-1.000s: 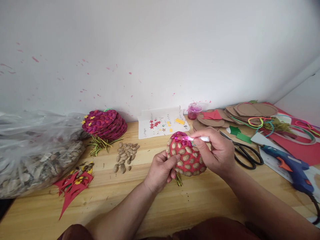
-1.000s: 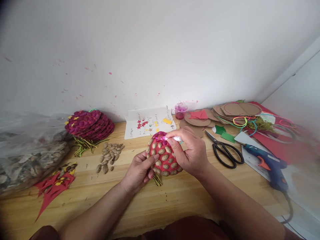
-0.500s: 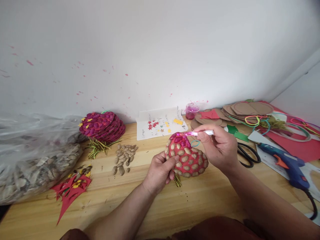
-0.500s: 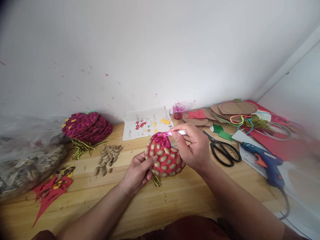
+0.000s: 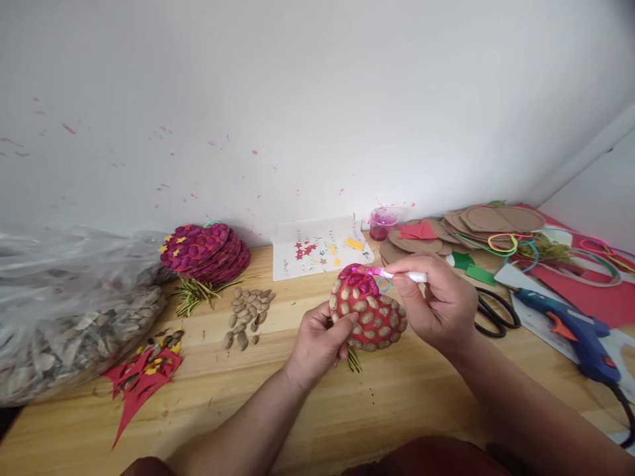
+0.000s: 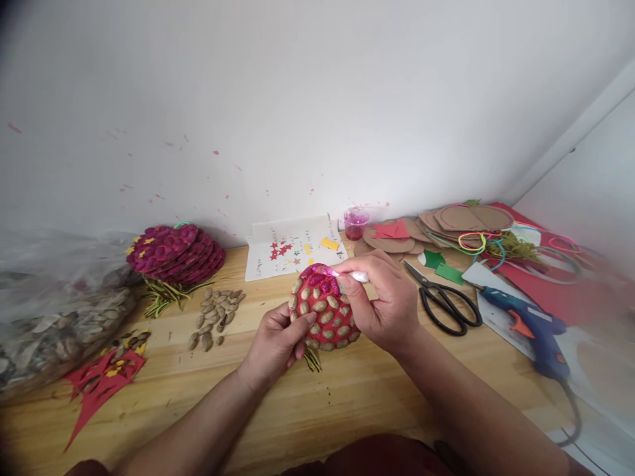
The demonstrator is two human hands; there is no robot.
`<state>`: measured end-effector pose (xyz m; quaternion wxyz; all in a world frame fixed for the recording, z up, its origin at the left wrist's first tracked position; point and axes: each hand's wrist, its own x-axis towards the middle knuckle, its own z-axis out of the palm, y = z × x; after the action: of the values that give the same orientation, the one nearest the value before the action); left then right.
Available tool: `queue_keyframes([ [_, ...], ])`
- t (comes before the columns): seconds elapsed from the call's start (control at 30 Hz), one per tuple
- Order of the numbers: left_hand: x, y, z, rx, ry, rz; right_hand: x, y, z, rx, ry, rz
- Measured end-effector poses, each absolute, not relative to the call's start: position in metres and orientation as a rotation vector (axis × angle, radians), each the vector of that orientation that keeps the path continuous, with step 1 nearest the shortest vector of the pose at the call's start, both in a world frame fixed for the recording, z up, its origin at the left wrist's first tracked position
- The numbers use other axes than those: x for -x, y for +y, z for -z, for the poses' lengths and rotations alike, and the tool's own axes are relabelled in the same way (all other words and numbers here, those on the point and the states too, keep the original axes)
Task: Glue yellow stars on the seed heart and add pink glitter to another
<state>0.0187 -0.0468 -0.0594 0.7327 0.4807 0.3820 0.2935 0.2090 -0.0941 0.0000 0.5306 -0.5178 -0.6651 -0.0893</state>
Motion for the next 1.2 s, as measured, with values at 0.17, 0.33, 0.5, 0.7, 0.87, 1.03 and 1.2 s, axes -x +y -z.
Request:
queue_keyframes([
  [0.17, -0.020, -0.048, 0.059, -1.136, 0.812, -0.674, -0.211, -0.097, -0.002, 1.191, -1.587, 0.253],
  [0.33, -0.020, -0.050, 0.057, -1.184, 0.769, -0.710, -0.213, -0.096, -0.001, 1.164, -1.622, 0.226],
  [0.5, -0.021, -0.050, 0.054, -1.195, 0.774, -0.727, -0.212, -0.097, -0.002, 1.161, -1.653, 0.272],
  [0.7, -0.021, -0.047, 0.055, -1.190, 0.796, -0.721, -0.208, -0.099, -0.003, 1.148, -1.616, 0.264],
  [0.87, -0.020, -0.048, 0.059, -1.149, 0.826, -0.693, -0.206, -0.100, -0.003, 1.155, -1.570, 0.153],
  [1.03, -0.019, -0.048, 0.057, -1.112, 0.848, -0.649, -0.200, -0.099, -0.002, 1.140, -1.672, 0.155],
  [1.2, -0.018, -0.048, 0.056, -1.077, 0.852, -0.628, -0.202, -0.094, 0.001, 1.178, -1.673, 0.180],
])
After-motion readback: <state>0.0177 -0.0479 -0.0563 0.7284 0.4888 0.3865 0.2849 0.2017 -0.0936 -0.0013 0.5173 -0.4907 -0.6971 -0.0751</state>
